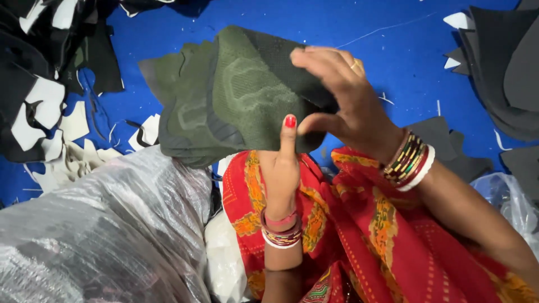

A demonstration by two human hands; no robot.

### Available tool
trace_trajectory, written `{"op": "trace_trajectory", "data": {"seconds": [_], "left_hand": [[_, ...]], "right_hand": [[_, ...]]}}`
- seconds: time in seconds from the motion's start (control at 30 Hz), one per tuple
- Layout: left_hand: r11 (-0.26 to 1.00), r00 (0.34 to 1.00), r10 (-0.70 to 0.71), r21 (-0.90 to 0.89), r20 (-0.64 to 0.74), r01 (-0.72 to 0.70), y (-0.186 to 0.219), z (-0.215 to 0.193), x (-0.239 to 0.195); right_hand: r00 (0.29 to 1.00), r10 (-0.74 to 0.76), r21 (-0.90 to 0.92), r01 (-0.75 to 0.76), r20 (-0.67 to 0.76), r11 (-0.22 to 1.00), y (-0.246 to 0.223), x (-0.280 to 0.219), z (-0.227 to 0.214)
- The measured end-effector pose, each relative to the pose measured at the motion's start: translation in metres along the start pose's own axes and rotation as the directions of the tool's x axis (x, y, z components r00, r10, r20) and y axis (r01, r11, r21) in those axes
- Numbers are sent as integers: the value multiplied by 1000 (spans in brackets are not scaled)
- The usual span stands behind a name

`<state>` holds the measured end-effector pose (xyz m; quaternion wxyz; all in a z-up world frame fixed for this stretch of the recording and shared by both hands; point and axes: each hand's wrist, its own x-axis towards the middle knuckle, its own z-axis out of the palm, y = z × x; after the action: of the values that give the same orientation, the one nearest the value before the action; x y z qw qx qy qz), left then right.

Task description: The person sits on the floor and sorts cut shoe upper pieces on a blue table, matching green fabric pieces with dark foam pieces and stacking matched pairs into piles. She picks up pieces one at a time, aligns them, and adds them to the stacks.

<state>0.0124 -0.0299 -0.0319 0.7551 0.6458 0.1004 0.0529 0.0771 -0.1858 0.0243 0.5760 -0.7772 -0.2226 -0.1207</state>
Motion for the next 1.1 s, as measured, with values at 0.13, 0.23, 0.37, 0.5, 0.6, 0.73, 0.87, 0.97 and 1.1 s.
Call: {"op": "trace_trajectory", "data": {"seconds": [0.13, 0.23, 0.37, 0.5, 0.6, 0.73, 0.87, 0.97, 1.1], "left_hand": [[994, 1000, -3, -106, 13, 5, 21, 5, 2], [999, 998, 47, 19, 29, -47, 9, 2, 0], [993, 999, 37, 114, -24, -34, -7, 16, -1], [987, 994, 85, 133, 61, -93, -15, 27, -4], [986, 997, 50, 154, 66, -60, -31, 19, 8], [950, 981, -193, -249, -1, 186, -54, 7, 42], [886, 913, -407, -246, -7, 393, -68, 6, 95], [889, 954, -94, -408, 284, 209, -76, 19, 134], [998, 912, 43, -54, 409, -23, -152, 17, 176]], "right_hand": [[981, -161, -253, 184, 107, 950, -4, 9, -3], [995, -97, -191, 95, 2, 977, 23, 8, -6], [1000, -21, -265, 24, 16, 964, 88, 32, -20], [969, 209, -504, -248, -134, 827, 172, 43, -44], [921, 364, -56, -374, -138, 926, 179, 39, -62], [846, 532, 530, -438, -30, 726, 179, 25, -83], [788, 606, 839, -399, 106, 371, 174, -2, -93], [767, 640, 828, -334, -39, 451, 148, -43, -95], [730, 510, 571, -201, -455, 796, 193, -95, -75]]}}
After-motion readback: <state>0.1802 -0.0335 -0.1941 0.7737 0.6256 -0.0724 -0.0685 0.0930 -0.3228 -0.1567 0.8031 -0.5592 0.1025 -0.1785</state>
